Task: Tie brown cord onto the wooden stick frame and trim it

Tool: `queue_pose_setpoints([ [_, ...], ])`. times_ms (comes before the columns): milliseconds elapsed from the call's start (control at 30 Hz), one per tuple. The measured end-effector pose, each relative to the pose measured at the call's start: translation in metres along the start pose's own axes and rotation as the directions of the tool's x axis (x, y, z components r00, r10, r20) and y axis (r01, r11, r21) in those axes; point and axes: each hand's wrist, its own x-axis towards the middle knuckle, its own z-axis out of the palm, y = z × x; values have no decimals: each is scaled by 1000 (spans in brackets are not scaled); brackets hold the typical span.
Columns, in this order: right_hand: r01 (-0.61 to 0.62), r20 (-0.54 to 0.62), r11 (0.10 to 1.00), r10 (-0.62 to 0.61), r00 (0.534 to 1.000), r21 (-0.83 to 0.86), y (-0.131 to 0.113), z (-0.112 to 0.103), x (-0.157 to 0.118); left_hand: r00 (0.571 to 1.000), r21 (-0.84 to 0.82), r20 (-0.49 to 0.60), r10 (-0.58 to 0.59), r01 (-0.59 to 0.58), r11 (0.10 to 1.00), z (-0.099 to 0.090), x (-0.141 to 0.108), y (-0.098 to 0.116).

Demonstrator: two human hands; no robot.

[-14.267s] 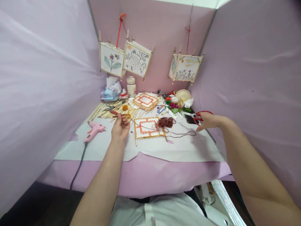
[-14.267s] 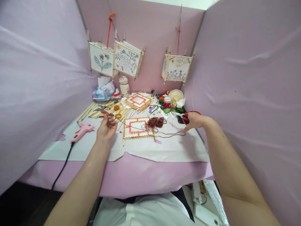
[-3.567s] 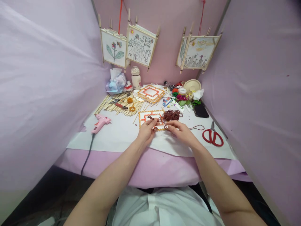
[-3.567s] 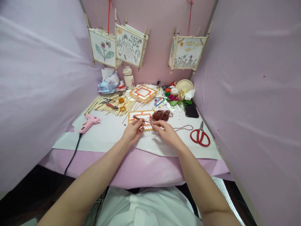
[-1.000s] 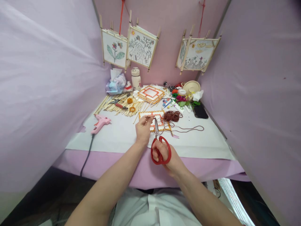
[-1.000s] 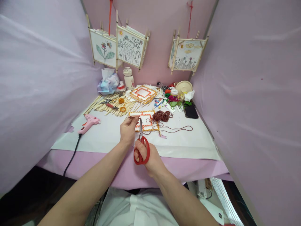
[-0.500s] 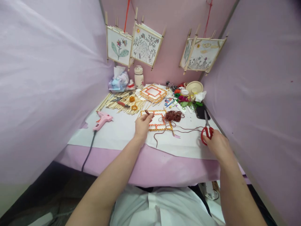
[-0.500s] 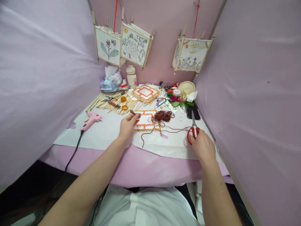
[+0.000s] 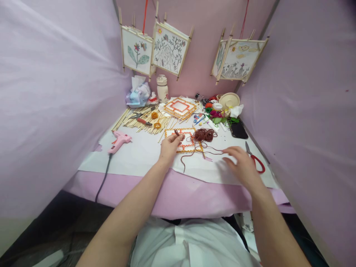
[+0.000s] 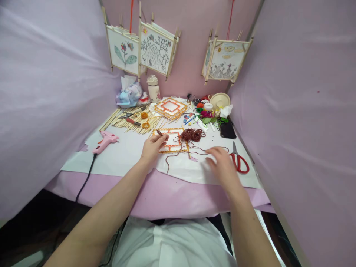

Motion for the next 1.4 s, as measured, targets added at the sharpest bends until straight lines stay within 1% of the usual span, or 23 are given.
queue_pose_setpoints([
  [33, 126, 72, 984, -136, 988, 124, -16, 7, 4, 1000, 2, 9, -8, 8, 1000, 0, 0, 0],
  [67, 228, 116, 952, -255, 960, 206, -32, 15, 8, 1000, 1, 19, -16, 16, 1000, 0, 0, -1],
  [133, 370, 198, 889, -427, 882, 268, -59, 30, 17, 999, -4, 40, -28, 28, 1000, -1, 1, -2],
  [167, 412, 233, 869, -475, 849, 272, -68, 37, 21, 998, -3, 48, -31, 31, 1000, -2, 1, -3],
  [267, 475, 299, 844, -534, 791, 250, -79, 54, 31, 997, 12, 65, -32, 32, 999, -2, 3, -5],
  [433, 513, 335, 808, -587, 737, 290, -80, 70, 35, 996, 16, 66, -52, 51, 999, -2, 2, -4],
  [467, 500, 328, 808, -586, 741, 312, -80, 71, 35, 996, 13, 65, -56, 56, 998, -2, 2, -3],
  [500, 472, 311, 812, -572, 759, 343, -80, 71, 36, 996, 12, 65, -59, 58, 998, -1, 1, -2],
  [533, 422, 275, 820, -539, 796, 386, -80, 71, 39, 996, 11, 70, -60, 59, 998, -1, 0, -2],
  [567, 345, 222, 828, -474, 852, 442, -79, 70, 43, 995, 12, 80, -59, 59, 998, 0, -1, -1],
  [600, 248, 155, 822, -373, 915, 513, -78, 69, 47, 993, 17, 97, -61, 59, 998, 0, -2, 0],
  [633, 145, 88, 789, -244, 966, 597, -77, 68, 53, 991, 29, 116, -63, 60, 998, 0, -2, 0],
  [667, 52, 37, 724, -106, 994, 687, -76, 68, 60, 988, 48, 137, -67, 61, 997, 1, -3, 0],
  [700, -21, 12, 637, 18, 1000, 771, -75, 67, 67, 985, 74, 159, -73, 62, 995, 1, -3, 0],
  [733, -71, 15, 545, 107, 994, 835, -75, 68, 73, 980, 103, 183, -79, 61, 993, 1, -4, -1],
  [767, -108, 35, 468, 163, 986, 877, -74, 69, 78, 975, 129, 206, -81, 55, 990, 2, -3, -2],
  [800, -134, 56, 413, 195, 979, 901, -74, 70, 81, 970, 151, 228, -80, 46, 987, 2, -3, -3],
  [833, -152, 74, 383, 211, 975, 911, -73, 71, 84, 965, 169, 249, -78, 36, 985, 2, -3, -4],
  [900, -163, 77, 387, 227, 971, 908, -71, 74, 84, 957, 187, 278, -79, 27, 982, 2, -2, -6],
  [1033, -120, 17, 493, 209, 978, 861, -64, 75, 80, 946, 166, 303, -112, 63, 984, 3, -4, -7],
  [1133, -108, 5, 536, 189, 982, 838, -59, 75, 79, 941, 255, 315, -120, 38, 966, 3, -6, -4],
  [1233, -148, 58, 504, 191, 980, 851, -59, 75, 79, 936, 328, 331, -119, 4, 945, 4, -9, -2],
  [1400, -202, 123, 437, 202, 972, 876, -62, 75, 79, 934, 352, 339, -113, -14, 936, 5, -11, -1],
])
